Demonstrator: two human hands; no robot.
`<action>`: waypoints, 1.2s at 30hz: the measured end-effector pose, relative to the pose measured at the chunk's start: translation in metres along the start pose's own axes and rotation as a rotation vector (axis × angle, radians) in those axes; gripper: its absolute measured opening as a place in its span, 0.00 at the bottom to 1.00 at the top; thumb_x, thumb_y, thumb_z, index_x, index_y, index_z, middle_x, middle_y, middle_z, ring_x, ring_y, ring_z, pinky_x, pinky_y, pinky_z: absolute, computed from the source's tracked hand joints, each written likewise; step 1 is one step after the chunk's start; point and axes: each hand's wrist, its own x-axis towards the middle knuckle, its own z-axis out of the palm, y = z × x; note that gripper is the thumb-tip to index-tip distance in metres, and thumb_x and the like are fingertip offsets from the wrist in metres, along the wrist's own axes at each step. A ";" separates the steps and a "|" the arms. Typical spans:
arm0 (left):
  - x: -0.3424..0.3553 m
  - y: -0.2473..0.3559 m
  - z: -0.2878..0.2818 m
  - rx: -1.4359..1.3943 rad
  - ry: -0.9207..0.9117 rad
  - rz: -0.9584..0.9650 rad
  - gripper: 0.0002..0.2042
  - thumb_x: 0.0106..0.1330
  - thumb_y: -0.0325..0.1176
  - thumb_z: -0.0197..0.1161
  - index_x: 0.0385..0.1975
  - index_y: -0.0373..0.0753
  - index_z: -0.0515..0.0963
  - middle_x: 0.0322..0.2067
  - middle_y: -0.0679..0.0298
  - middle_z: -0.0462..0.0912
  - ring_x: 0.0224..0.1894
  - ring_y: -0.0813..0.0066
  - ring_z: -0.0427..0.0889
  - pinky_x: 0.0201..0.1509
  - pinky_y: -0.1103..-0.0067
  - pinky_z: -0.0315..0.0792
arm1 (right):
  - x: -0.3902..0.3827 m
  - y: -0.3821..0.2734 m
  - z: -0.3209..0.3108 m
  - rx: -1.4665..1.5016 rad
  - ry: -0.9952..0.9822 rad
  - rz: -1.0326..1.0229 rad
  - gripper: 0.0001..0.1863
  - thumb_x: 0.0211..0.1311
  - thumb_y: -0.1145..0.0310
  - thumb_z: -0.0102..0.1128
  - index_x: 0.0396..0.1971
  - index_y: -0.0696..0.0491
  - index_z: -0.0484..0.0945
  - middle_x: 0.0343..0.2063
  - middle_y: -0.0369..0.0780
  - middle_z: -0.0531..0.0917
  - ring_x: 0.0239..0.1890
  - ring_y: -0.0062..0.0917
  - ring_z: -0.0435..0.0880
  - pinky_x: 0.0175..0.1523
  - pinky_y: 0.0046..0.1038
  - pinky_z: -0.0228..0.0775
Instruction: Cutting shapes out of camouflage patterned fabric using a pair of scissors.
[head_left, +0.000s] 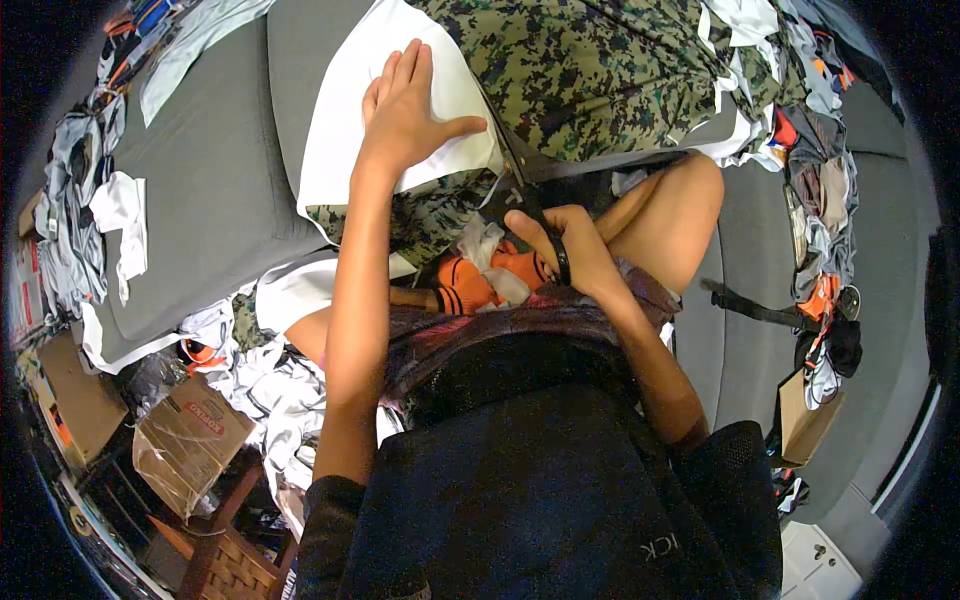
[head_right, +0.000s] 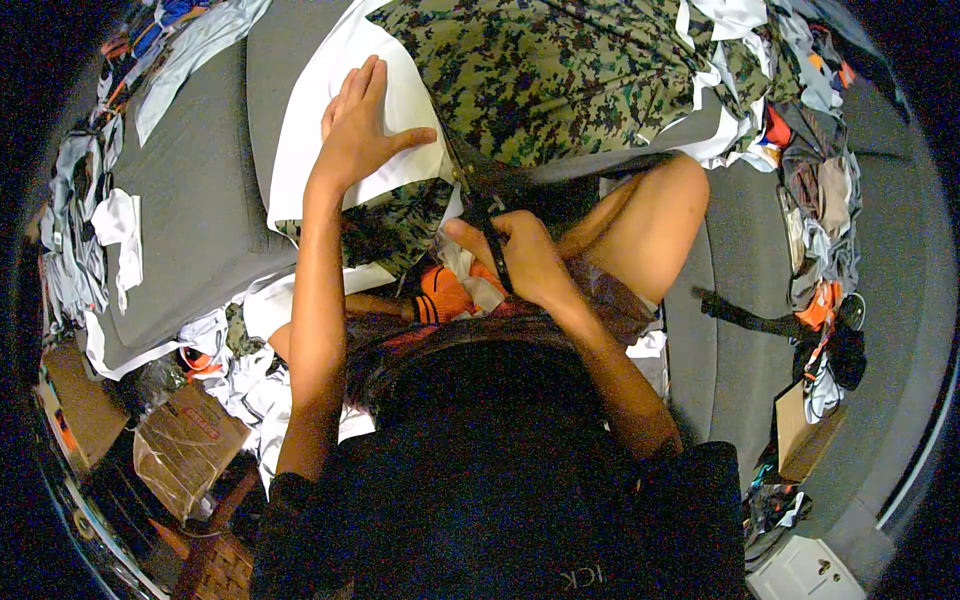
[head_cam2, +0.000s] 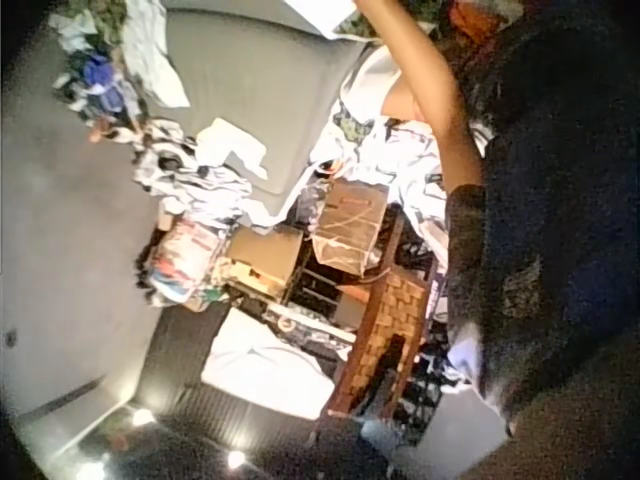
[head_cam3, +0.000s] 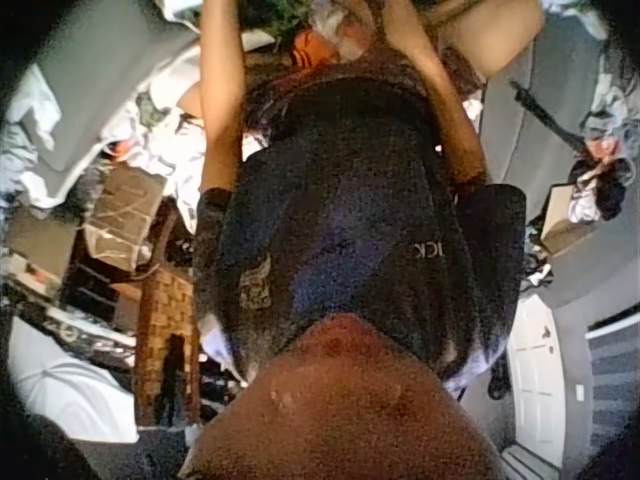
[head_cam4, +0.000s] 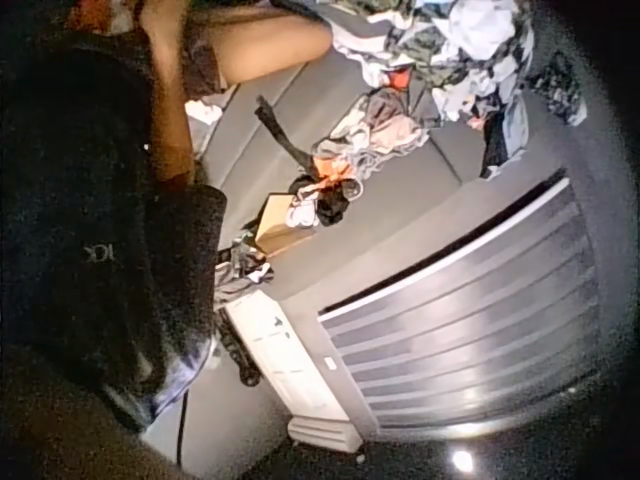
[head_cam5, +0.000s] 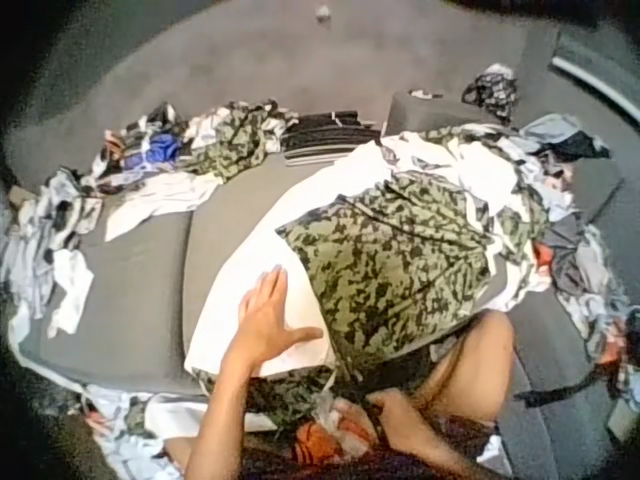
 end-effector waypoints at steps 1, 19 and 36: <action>0.000 0.000 0.000 0.002 0.001 0.000 0.51 0.47 0.60 0.69 0.68 0.36 0.55 0.70 0.61 0.54 0.72 0.63 0.50 0.69 0.64 0.47 | 0.000 0.000 0.000 -0.004 0.001 0.005 0.26 0.59 0.52 0.63 0.11 0.59 0.76 0.09 0.36 0.75 0.13 0.19 0.66 0.19 0.24 0.59; 0.033 -0.009 -0.004 -0.032 -0.047 0.006 0.54 0.43 0.63 0.70 0.67 0.37 0.58 0.70 0.58 0.53 0.74 0.61 0.45 0.73 0.65 0.40 | 0.015 0.012 -0.004 0.109 -0.098 -0.051 0.31 0.60 0.47 0.62 0.07 0.57 0.73 0.08 0.34 0.71 0.11 0.17 0.63 0.17 0.21 0.54; 0.042 -0.035 -0.002 0.008 -0.104 0.062 0.57 0.37 0.69 0.69 0.68 0.42 0.58 0.71 0.64 0.50 0.74 0.65 0.41 0.74 0.65 0.37 | 0.027 -0.016 0.009 0.039 -0.001 -0.030 0.31 0.58 0.45 0.63 0.07 0.55 0.73 0.07 0.35 0.71 0.12 0.19 0.64 0.19 0.23 0.57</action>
